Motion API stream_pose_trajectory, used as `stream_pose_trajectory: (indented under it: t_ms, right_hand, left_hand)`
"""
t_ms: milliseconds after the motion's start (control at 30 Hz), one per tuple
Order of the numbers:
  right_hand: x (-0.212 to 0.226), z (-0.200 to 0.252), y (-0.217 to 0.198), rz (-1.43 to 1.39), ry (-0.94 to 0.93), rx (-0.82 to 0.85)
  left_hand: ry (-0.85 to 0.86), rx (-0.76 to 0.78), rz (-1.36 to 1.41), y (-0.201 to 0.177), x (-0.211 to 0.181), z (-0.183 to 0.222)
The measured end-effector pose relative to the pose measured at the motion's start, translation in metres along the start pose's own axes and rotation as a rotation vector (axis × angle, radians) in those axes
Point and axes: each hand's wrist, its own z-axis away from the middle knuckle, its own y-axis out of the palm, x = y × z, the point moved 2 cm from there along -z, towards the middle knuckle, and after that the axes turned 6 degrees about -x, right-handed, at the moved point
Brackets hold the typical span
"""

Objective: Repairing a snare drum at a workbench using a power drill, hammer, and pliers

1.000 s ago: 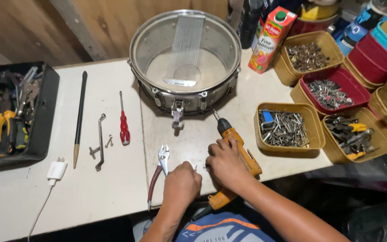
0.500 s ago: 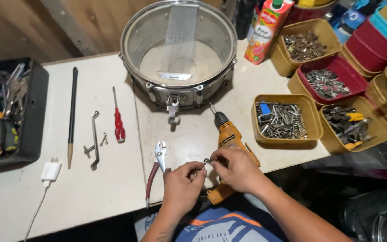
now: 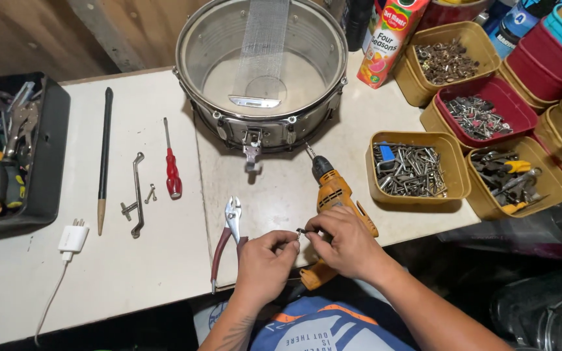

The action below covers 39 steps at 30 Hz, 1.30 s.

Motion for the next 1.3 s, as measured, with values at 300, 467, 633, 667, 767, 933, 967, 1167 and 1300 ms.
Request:
stream_pose_trajectory:
  t_ms: [300,467,633,667,767,933,967,1167,1300]
  right_hand:
    - [0.004,0.0,0.003,0.006,-0.045,0.016]
    - [-0.002,0.001,0.016,0.079,-0.004,0.015]
    - [-0.01,-0.007,0.052,0.406,0.102,0.354]
    - [-0.019,-0.008,0.062,0.411,0.1,0.344]
    - [-0.024,-0.015,0.072,0.522,-0.018,0.311]
    - [-0.069,-0.033,0.04,0.325,0.125,-0.094]
    - [-0.063,-0.036,0.024,0.326,0.124,-0.094]
    - [-0.05,-0.035,-0.011,0.405,0.625,0.281]
    - [-0.046,-0.025,-0.014,0.225,0.778,0.217]
  left_hand:
    - [-0.138,0.063,0.579,0.007,0.017,-0.007]
    - [-0.155,0.051,0.536,0.011,0.031,-0.014]
    - [0.625,-0.223,-0.696,0.024,0.062,-0.028]
    - [0.635,-0.228,-0.696,0.023,0.065,-0.035]
    - [0.634,-0.205,-0.757,0.022,0.075,-0.049]
    - [0.509,-0.187,-0.633,0.01,0.062,-0.054]
    - [0.51,-0.188,-0.632,0.008,0.064,-0.054]
    - [0.583,-0.348,-0.448,0.003,0.057,-0.051]
    - [0.214,-0.086,-0.151,0.015,0.014,-0.032]
